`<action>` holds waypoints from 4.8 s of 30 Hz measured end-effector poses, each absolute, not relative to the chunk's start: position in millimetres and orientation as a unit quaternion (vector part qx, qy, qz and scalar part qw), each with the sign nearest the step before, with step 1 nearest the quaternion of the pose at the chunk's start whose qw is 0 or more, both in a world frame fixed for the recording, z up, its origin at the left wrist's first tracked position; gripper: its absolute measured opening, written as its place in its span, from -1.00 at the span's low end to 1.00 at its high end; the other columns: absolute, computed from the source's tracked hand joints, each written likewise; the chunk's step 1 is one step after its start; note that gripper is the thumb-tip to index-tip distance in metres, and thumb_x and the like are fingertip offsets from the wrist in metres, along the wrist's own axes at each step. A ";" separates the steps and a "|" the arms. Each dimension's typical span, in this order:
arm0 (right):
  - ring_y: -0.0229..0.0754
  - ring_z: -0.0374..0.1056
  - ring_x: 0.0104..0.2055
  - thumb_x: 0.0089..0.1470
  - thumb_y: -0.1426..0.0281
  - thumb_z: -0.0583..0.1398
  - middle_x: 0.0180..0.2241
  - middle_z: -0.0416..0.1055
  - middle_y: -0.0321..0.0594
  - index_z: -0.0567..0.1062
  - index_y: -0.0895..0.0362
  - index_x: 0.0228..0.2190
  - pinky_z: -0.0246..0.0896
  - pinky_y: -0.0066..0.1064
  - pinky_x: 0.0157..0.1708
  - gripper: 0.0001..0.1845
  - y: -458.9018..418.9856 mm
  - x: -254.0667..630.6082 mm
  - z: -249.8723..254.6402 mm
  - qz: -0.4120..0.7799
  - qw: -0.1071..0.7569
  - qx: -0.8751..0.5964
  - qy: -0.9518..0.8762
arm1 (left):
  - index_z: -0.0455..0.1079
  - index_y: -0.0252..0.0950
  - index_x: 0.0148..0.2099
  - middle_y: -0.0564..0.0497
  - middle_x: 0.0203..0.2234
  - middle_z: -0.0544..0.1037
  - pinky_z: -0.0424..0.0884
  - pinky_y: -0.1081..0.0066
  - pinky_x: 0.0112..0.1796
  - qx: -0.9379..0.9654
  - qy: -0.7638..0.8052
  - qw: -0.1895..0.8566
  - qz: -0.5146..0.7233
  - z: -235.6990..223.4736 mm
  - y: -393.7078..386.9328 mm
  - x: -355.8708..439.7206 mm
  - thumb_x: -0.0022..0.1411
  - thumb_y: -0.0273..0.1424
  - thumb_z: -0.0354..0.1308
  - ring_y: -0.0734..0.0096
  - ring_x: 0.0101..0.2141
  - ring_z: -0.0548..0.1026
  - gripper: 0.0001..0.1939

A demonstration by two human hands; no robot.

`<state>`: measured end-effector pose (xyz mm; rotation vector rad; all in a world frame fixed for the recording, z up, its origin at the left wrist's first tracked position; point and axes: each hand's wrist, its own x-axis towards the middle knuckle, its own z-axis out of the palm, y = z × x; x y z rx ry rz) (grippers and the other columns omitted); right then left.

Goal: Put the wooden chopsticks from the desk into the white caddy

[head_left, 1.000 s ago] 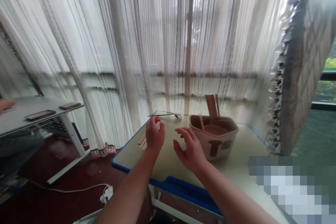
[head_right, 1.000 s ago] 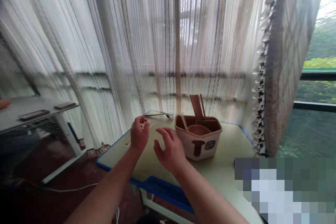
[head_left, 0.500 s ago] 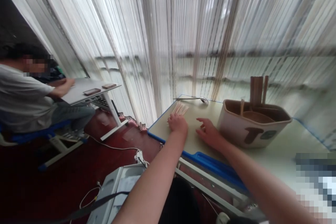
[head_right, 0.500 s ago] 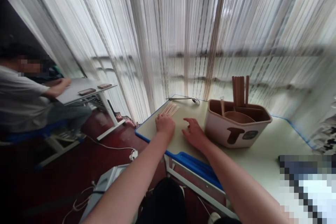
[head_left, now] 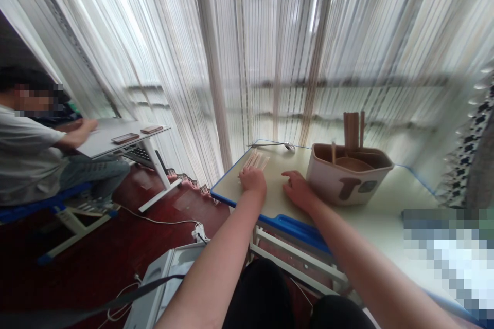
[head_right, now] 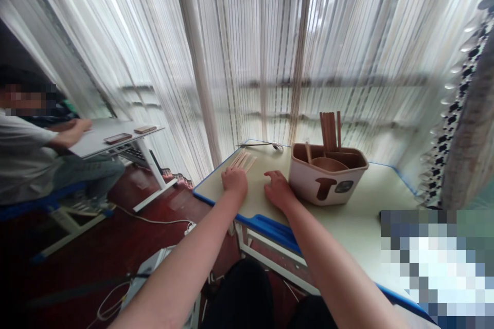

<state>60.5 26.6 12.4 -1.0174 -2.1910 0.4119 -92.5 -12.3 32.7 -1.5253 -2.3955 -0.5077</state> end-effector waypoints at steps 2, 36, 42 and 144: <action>-0.21 0.28 -0.20 -0.09 0.58 0.03 -0.13 0.29 -0.07 0.39 0.21 -0.13 0.18 -0.33 -0.06 -0.58 25.6 60.4 12.1 0.154 0.339 -0.391 -0.842 | 0.45 -0.44 -0.17 -0.28 -0.21 0.47 0.25 0.15 -0.14 -0.531 -0.820 0.127 -0.170 30.9 -11.6 -93.1 0.21 -0.58 -0.17 0.08 -0.11 0.37 -0.65; -0.10 0.27 0.03 0.11 0.54 -0.07 0.18 0.10 -0.07 0.21 0.14 0.11 0.29 -0.29 -0.09 -0.49 9.6 66.0 26.3 -0.003 0.360 -0.417 -0.834 | 0.40 -0.22 -0.26 -0.04 -0.36 0.48 0.17 0.20 -0.09 -0.677 -0.607 0.293 -0.297 28.2 -12.6 -95.2 0.26 -0.41 -0.05 0.22 -0.24 0.38 -0.81; -0.08 0.32 -0.03 0.16 0.39 -0.04 0.18 0.12 -0.10 0.15 0.10 0.15 0.33 -0.33 -0.22 -0.50 1.0 67.6 32.5 -0.063 0.327 -0.463 -0.822 | 0.41 -0.20 -0.25 -0.04 -0.26 0.49 -0.04 0.08 0.04 -0.670 -0.571 0.339 -0.331 27.9 -17.3 -93.1 0.24 -0.47 -0.02 0.19 -0.10 0.32 -0.82; -0.10 0.31 -0.28 -0.07 0.42 0.15 -0.47 0.52 -0.25 0.59 0.05 -0.47 0.21 -0.28 -0.20 -0.81 -2.9 160.9 102.3 -0.038 0.577 -0.471 -0.666 | 0.48 -0.28 -0.35 0.01 -0.47 0.51 0.37 0.37 -0.25 -0.672 -0.328 0.041 -0.662 91.1 31.7 27.6 0.08 -0.30 0.20 0.41 -0.35 0.42 -0.85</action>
